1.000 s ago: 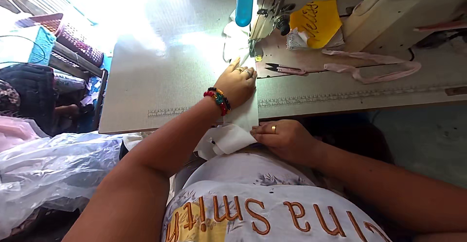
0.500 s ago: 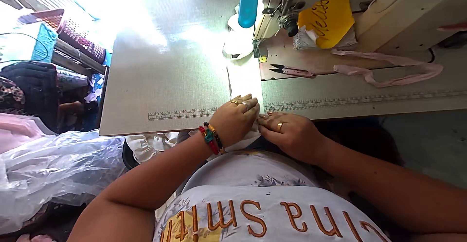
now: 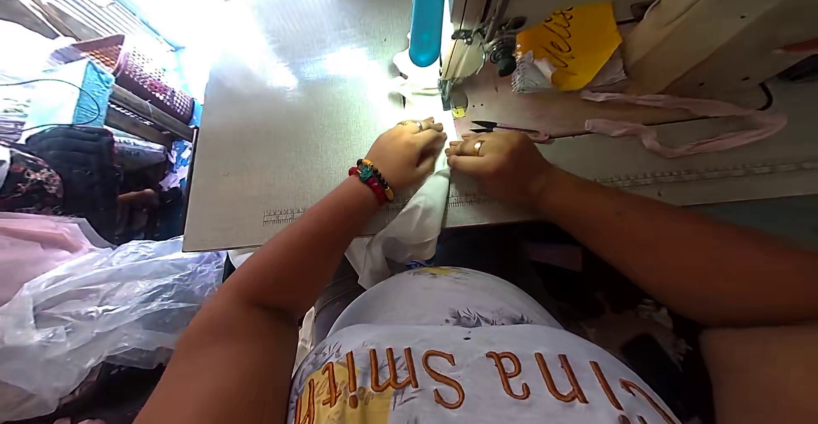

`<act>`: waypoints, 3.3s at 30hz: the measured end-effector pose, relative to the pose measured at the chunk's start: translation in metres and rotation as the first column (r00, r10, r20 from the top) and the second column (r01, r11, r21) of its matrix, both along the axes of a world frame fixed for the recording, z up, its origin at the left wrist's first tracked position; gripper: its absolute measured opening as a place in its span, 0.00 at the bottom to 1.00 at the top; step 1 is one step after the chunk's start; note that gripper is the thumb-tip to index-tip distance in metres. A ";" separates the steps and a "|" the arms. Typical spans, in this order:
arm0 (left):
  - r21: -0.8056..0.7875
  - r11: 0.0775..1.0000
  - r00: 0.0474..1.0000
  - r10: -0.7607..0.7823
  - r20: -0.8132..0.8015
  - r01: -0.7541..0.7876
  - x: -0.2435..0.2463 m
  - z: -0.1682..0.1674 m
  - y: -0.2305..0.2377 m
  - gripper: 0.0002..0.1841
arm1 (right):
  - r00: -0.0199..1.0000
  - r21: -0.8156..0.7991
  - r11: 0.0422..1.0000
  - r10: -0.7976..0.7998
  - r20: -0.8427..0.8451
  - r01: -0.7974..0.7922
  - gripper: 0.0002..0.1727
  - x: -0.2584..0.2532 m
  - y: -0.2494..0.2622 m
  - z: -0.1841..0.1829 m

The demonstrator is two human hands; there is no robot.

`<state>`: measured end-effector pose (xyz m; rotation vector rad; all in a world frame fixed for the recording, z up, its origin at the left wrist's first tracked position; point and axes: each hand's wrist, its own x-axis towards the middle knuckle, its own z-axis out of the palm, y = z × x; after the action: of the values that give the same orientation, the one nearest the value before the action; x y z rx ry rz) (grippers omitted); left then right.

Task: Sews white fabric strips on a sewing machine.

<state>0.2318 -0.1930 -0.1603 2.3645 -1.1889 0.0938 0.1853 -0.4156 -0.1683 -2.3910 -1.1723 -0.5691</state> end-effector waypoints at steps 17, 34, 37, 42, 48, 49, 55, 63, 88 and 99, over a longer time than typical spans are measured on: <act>0.334 0.887 0.860 0.419 -0.292 -0.319 0.120 0.024 -0.036 0.44 | 0.996 0.074 0.993 -0.091 -0.001 0.091 0.15 0.004 0.006 -0.006; 0.160 0.597 0.558 0.797 -0.230 -0.786 0.164 0.060 -0.010 0.26 | 0.997 0.054 0.996 -0.076 0.006 0.076 0.14 0.005 0.004 -0.007; 0.050 0.479 0.452 0.855 -0.255 -0.877 0.187 0.055 0.023 0.29 | 0.997 0.048 0.996 -0.079 0.003 0.079 0.14 0.005 0.004 -0.008; -0.180 0.703 0.726 0.669 -0.163 -0.688 0.099 0.051 0.018 0.27 | 0.998 0.090 0.994 -0.069 0.006 0.068 0.13 0.005 0.005 -0.009; 0.085 0.952 0.942 0.303 -0.143 -0.293 -0.053 0.022 -0.007 0.15 | 0.997 0.057 0.996 -0.071 0.026 0.069 0.14 0.005 0.006 -0.009; 0.092 0.956 0.945 0.291 -0.151 -0.279 -0.062 0.018 -0.008 0.13 | 0.997 0.044 0.996 -0.078 0.029 0.077 0.14 0.004 0.006 -0.009; -0.086 0.984 0.919 0.111 -0.377 -0.154 -0.098 0.039 0.005 0.10 | 0.987 0.006 0.990 -0.142 0.074 0.142 0.14 -0.002 0.008 -0.006; -0.083 0.936 0.756 0.222 -0.616 -0.342 -0.153 0.071 0.085 0.14 | 0.951 0.177 0.938 -0.276 -0.143 0.299 0.17 -0.067 0.025 0.007; 0.162 0.909 0.803 0.415 -0.426 -0.384 -0.221 0.016 0.193 0.06 | 0.865 0.011 0.916 0.382 -0.324 -0.400 0.10 -0.078 0.154 0.078; 0.217 0.875 0.772 0.483 -0.413 -0.432 -0.227 -0.019 0.220 0.09 | 0.875 0.084 0.938 0.343 -0.341 -0.335 0.11 -0.072 0.133 0.108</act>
<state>0.0052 0.0268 -0.1797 2.5292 -0.3845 -0.3625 0.1129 -0.2823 -0.0606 -2.0802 -1.3626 -0.0344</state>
